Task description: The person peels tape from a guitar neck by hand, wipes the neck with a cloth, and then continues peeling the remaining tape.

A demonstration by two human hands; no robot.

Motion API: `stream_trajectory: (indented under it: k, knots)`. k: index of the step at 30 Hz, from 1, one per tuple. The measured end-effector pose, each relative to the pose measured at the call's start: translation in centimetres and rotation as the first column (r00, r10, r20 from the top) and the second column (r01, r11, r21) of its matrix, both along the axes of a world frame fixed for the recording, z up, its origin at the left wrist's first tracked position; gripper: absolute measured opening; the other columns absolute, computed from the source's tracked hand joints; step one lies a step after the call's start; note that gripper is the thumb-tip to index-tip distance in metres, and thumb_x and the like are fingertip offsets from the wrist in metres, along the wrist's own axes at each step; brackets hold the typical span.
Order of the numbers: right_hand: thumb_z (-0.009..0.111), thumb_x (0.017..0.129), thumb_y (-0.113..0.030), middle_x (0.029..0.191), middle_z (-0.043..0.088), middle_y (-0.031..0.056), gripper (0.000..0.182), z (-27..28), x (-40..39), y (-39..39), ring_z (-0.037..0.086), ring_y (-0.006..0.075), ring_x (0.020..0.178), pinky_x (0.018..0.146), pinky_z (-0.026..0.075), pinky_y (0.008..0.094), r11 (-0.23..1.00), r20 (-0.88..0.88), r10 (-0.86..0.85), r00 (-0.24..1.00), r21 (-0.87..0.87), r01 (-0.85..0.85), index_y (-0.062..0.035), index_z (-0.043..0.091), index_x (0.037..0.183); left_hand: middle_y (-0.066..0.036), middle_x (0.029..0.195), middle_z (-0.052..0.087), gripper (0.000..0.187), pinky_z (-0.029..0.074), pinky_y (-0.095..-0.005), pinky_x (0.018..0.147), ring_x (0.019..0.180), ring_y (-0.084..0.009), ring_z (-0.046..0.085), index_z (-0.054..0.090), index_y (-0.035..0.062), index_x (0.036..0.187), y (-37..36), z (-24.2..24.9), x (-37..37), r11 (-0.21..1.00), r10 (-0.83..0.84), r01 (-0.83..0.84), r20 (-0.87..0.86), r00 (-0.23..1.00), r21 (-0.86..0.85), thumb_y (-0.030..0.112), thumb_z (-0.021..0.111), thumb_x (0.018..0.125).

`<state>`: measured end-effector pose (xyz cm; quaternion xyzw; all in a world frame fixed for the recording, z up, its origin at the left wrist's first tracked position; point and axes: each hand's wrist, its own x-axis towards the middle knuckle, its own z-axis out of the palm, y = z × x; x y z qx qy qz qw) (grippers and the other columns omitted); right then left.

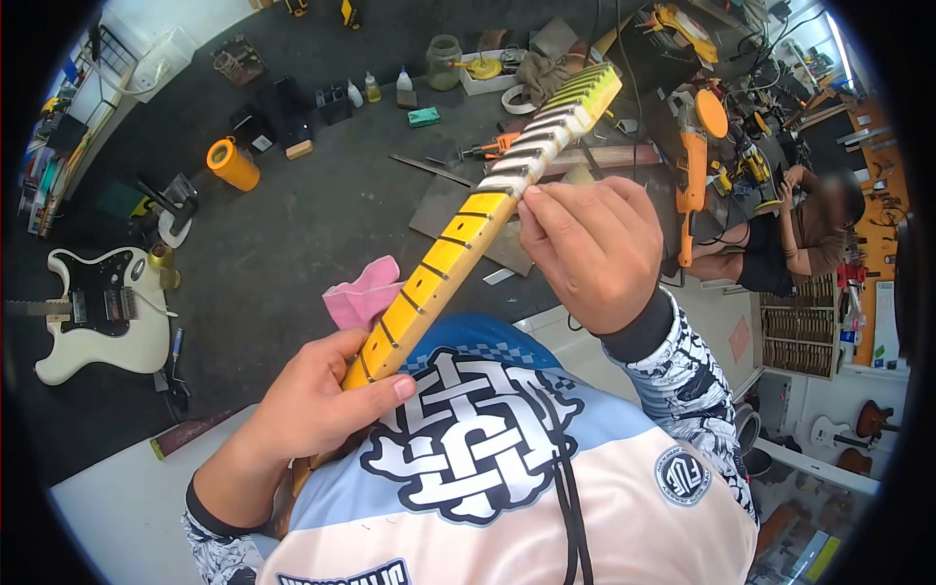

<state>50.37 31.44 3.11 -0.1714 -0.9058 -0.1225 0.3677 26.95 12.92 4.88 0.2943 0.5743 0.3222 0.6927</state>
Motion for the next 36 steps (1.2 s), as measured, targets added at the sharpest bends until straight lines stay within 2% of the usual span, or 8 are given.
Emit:
stream_trajectory:
  k: [7, 10, 13, 18, 25, 30, 34, 36]
  knots:
    - [0.079, 0.076, -0.006, 0.088, 0.072, 0.0071, 0.023, 0.0, 0.0, 0.5, 0.070, 0.0223, 0.081, 0.085, 0.056, 0.0415, 0.999, -0.039, 0.033, 0.999, -0.011, -0.033, -0.0014, 0.072, 0.097, 0.002, 0.095, 0.063, 0.045, 0.044, -0.0192, 0.066, 0.079, -0.0023, 0.054, 0.061, -0.0046, 0.126, 0.4, 0.6, 0.3, 1.000, -0.026, 0.026, -0.003, 1.000, 0.003, 0.022, 0.077, 0.094]
    - [0.081, 0.075, 0.001, 0.091, 0.073, 0.0107, 0.025, -0.1, -0.2, -0.1, 0.070, 0.0278, 0.080, 0.088, 0.057, 0.0440, 0.996, -0.067, 0.011, 0.998, -0.089, -0.017, 0.0003, 0.072, 0.099, 0.002, 0.093, 0.063, 0.044, 0.044, -0.0192, 0.066, 0.078, -0.0025, 0.054, 0.061, -0.0036, 0.124, 0.4, 0.3, 0.1, 0.998, -0.057, 0.057, -0.025, 0.998, -0.011, 0.024, 0.077, 0.094]
    - [0.080, 0.076, -0.002, 0.090, 0.072, 0.0070, 0.025, -1.0, -0.2, 0.5, 0.070, 0.0254, 0.083, 0.090, 0.057, 0.0433, 0.994, -0.108, -0.002, 0.994, -0.111, -0.010, -0.0023, 0.072, 0.099, 0.002, 0.091, 0.062, 0.042, 0.044, -0.0194, 0.065, 0.076, -0.0029, 0.055, 0.062, -0.0026, 0.122, 0.1, -0.5, -0.1, 0.999, -0.034, 0.035, 0.022, 0.999, -0.019, 0.026, 0.077, 0.094]
    - [0.083, 0.078, -0.006, 0.091, 0.073, 0.0065, 0.024, -0.6, 0.5, 0.4, 0.071, 0.0258, 0.085, 0.090, 0.056, 0.0436, 0.975, -0.118, 0.037, 0.992, -0.215, -0.062, -0.0038, 0.072, 0.100, 0.002, 0.088, 0.061, 0.041, 0.045, -0.0198, 0.064, 0.075, -0.0033, 0.055, 0.062, -0.0019, 0.120, -0.2, -1.1, -0.4, 1.000, -0.002, 0.004, 0.107, 0.994, -0.024, 0.026, 0.077, 0.094]
    - [0.082, 0.079, -0.009, 0.088, 0.073, 0.0061, 0.021, 0.6, 1.2, 1.4, 0.070, 0.0274, 0.083, 0.089, 0.055, 0.0443, 0.941, -0.096, 0.103, 0.990, -0.314, -0.129, -0.0060, 0.073, 0.098, 0.003, 0.087, 0.061, 0.040, 0.043, -0.0201, 0.061, 0.073, -0.0031, 0.054, 0.063, -0.0016, 0.117, 0.1, -1.5, -0.1, 0.998, -0.053, 0.054, 0.065, 0.996, -0.014, 0.028, 0.077, 0.094]
    - [0.081, 0.079, -0.008, 0.087, 0.072, 0.0073, 0.020, 0.8, 1.4, 1.7, 0.070, 0.0289, 0.083, 0.088, 0.055, 0.0436, 0.951, -0.027, 0.120, 0.992, -0.283, -0.122, -0.0051, 0.073, 0.097, 0.003, 0.083, 0.060, 0.039, 0.041, -0.0204, 0.059, 0.071, -0.0028, 0.053, 0.063, -0.0017, 0.113, 0.2, -1.1, 0.0, 0.995, -0.083, 0.081, -0.032, 0.996, -0.054, 0.029, 0.078, 0.094]
    - [0.082, 0.078, -0.006, 0.090, 0.072, 0.0077, 0.023, -0.3, 1.4, 1.6, 0.070, 0.0292, 0.083, 0.083, 0.056, 0.0406, 0.981, -0.089, 0.086, 0.992, -0.163, -0.100, -0.0035, 0.073, 0.099, 0.003, 0.081, 0.060, 0.038, 0.041, -0.0204, 0.058, 0.068, -0.0028, 0.052, 0.063, -0.0014, 0.110, 0.0, -1.4, 0.1, 0.997, -0.063, 0.063, 0.002, 0.998, -0.042, 0.029, 0.077, 0.093]
    - [0.082, 0.077, -0.005, 0.092, 0.072, 0.0074, 0.025, -0.1, 1.3, 0.4, 0.069, 0.0286, 0.083, 0.079, 0.055, 0.0395, 0.978, -0.073, 0.064, 0.995, -0.193, -0.077, -0.0031, 0.073, 0.101, 0.003, 0.079, 0.059, 0.038, 0.040, -0.0205, 0.057, 0.067, -0.0027, 0.051, 0.063, -0.0012, 0.109, -0.2, -1.9, 0.3, 0.999, -0.037, 0.038, 0.033, 0.999, -0.029, 0.030, 0.077, 0.093]
